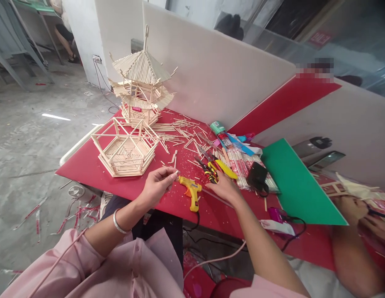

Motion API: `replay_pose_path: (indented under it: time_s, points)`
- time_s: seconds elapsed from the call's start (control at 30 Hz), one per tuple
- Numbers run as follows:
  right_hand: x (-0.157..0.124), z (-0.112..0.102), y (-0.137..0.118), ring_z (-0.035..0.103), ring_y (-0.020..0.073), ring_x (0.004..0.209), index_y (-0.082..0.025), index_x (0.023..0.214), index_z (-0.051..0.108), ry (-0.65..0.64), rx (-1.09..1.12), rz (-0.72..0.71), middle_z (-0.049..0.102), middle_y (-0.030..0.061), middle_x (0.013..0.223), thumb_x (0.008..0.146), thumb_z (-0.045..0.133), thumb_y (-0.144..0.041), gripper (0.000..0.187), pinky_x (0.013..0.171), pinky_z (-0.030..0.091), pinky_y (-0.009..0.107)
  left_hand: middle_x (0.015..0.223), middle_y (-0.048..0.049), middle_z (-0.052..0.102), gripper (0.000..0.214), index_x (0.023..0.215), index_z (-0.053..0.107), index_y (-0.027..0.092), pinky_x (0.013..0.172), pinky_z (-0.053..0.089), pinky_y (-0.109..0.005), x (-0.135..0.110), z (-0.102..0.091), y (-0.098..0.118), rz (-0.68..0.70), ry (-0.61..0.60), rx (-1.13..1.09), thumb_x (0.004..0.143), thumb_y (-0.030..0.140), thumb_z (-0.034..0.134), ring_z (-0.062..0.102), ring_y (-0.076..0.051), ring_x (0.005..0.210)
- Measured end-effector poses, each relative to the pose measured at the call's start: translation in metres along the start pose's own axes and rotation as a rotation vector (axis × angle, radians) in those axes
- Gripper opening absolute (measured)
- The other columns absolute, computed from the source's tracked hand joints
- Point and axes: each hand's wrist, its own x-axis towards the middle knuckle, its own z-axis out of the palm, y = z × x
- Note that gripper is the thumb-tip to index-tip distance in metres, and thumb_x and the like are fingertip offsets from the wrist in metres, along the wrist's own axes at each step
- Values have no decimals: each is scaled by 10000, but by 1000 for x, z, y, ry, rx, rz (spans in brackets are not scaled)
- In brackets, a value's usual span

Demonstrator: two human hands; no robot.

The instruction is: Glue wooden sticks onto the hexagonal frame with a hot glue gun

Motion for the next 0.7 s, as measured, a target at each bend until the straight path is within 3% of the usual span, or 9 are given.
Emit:
replay_pose_path:
  time_s: [0.07, 0.2, 0.3, 0.4, 0.5, 0.7]
  points:
    - [10, 2, -1, 585, 353, 1226, -133, 1444, 460, -24, -44, 7, 582, 207, 1357, 786, 628, -533, 789, 965, 476, 448, 617, 4, 633, 460, 808, 687, 141, 415, 291, -187, -1, -1, -3, -3, 10, 8, 608, 522, 850, 402, -39, 439]
    - [9, 5, -13, 533, 373, 1281, -112, 1464, 448, 70, -68, -44, 543, 233, 1393, 799, 570, -690, 890, 990, 448, 463, 622, 7, 628, 457, 830, 696, 141, 412, 290, -187, 1, 0, -6, -9, 15, 20, 621, 521, 842, 399, -40, 446]
    - [10, -1, -15, 595, 324, 1188, -179, 1315, 616, 189, -62, -124, 631, 179, 1282, 890, 449, -667, 669, 931, 467, 408, 618, 8, 623, 451, 826, 698, 142, 404, 285, -187, 3, 2, -5, -12, 22, 10, 609, 506, 853, 396, -40, 444]
    - [23, -10, -7, 637, 275, 1096, -213, 1178, 694, 299, -76, -96, 689, 124, 1195, 954, 407, -484, 453, 858, 472, 352, 608, 9, 622, 438, 816, 701, 145, 401, 280, -185, 5, 3, -5, -27, 28, -12, 592, 482, 870, 399, -40, 439]
    - [45, -16, 4, 655, 274, 1058, -232, 1215, 672, 240, -103, -3, 700, 111, 1192, 924, 460, -388, 392, 779, 468, 336, 605, 8, 625, 419, 809, 709, 142, 403, 272, -179, 5, 2, -6, -41, 27, -19, 594, 462, 873, 402, -35, 437]
    - [77, -16, 6, 662, 331, 1037, -205, 1247, 666, 140, -140, 62, 706, 163, 1166, 874, 537, -480, 481, 772, 464, 374, 585, 18, 611, 429, 789, 708, 146, 396, 281, -183, 6, -2, -2, -54, 74, -21, 570, 471, 883, 405, -38, 428]
